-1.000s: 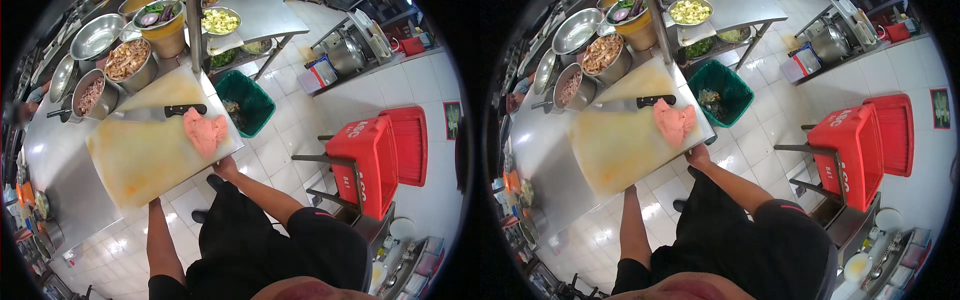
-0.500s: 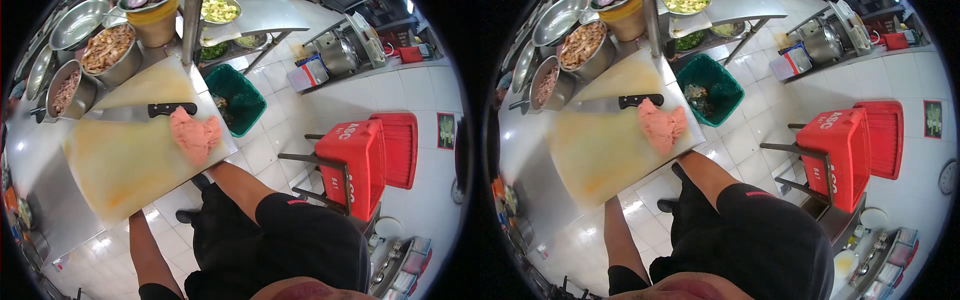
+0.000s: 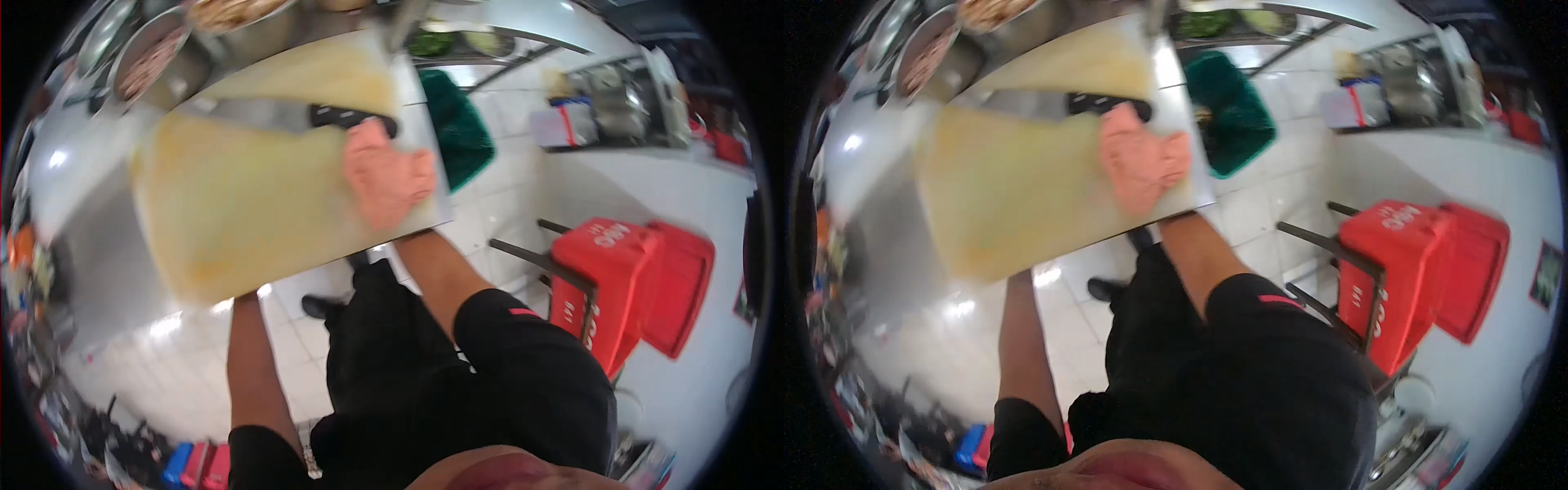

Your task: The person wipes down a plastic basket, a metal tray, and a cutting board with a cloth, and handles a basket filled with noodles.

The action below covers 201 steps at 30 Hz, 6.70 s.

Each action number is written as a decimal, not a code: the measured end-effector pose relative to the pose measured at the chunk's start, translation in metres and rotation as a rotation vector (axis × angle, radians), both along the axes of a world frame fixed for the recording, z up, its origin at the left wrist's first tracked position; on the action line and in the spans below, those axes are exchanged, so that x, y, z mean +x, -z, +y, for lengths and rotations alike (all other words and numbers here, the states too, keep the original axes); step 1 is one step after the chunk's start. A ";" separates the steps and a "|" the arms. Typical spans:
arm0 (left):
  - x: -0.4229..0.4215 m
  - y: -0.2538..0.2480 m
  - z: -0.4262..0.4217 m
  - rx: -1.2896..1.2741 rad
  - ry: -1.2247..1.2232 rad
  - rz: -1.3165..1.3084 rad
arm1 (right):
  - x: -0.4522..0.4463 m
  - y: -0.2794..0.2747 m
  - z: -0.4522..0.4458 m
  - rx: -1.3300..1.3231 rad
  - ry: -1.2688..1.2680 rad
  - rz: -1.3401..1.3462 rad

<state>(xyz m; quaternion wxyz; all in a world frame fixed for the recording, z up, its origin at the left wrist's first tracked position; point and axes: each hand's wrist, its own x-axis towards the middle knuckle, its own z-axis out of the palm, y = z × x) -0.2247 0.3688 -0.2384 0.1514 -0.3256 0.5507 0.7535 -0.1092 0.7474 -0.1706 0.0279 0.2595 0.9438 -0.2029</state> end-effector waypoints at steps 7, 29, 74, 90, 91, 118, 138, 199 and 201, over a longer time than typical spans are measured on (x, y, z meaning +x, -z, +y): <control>0.039 -0.032 0.034 0.182 -0.085 0.090 | 0.019 -0.011 0.009 0.017 -0.032 -0.026; 0.230 -0.196 -0.018 -0.447 0.043 -0.130 | 0.144 -0.060 -0.044 -0.809 0.482 0.169; 0.245 -0.378 -0.170 -0.244 -0.114 0.306 | 0.073 -0.323 -0.183 -0.597 0.137 0.402; 0.247 -0.385 -0.143 -0.332 -0.195 0.316 | 0.042 -0.309 -0.151 -0.578 -0.044 0.394; 0.251 -0.385 -0.145 -0.319 -0.188 0.312 | 0.041 -0.301 -0.149 -0.595 -0.063 0.425; 0.246 -0.391 -0.146 -0.307 -0.128 0.282 | 0.035 -0.306 -0.145 -0.452 -0.148 0.366; 0.246 -0.387 -0.146 -0.299 -0.137 0.338 | 0.034 -0.321 -0.153 -0.437 -0.114 0.396; 0.378 -0.403 -0.039 -0.228 -0.441 0.278 | 0.172 -0.381 -0.091 -0.289 -1.341 0.461; 0.378 -0.397 -0.044 -0.209 -0.433 0.292 | 0.169 -0.375 -0.089 -0.262 -1.378 0.498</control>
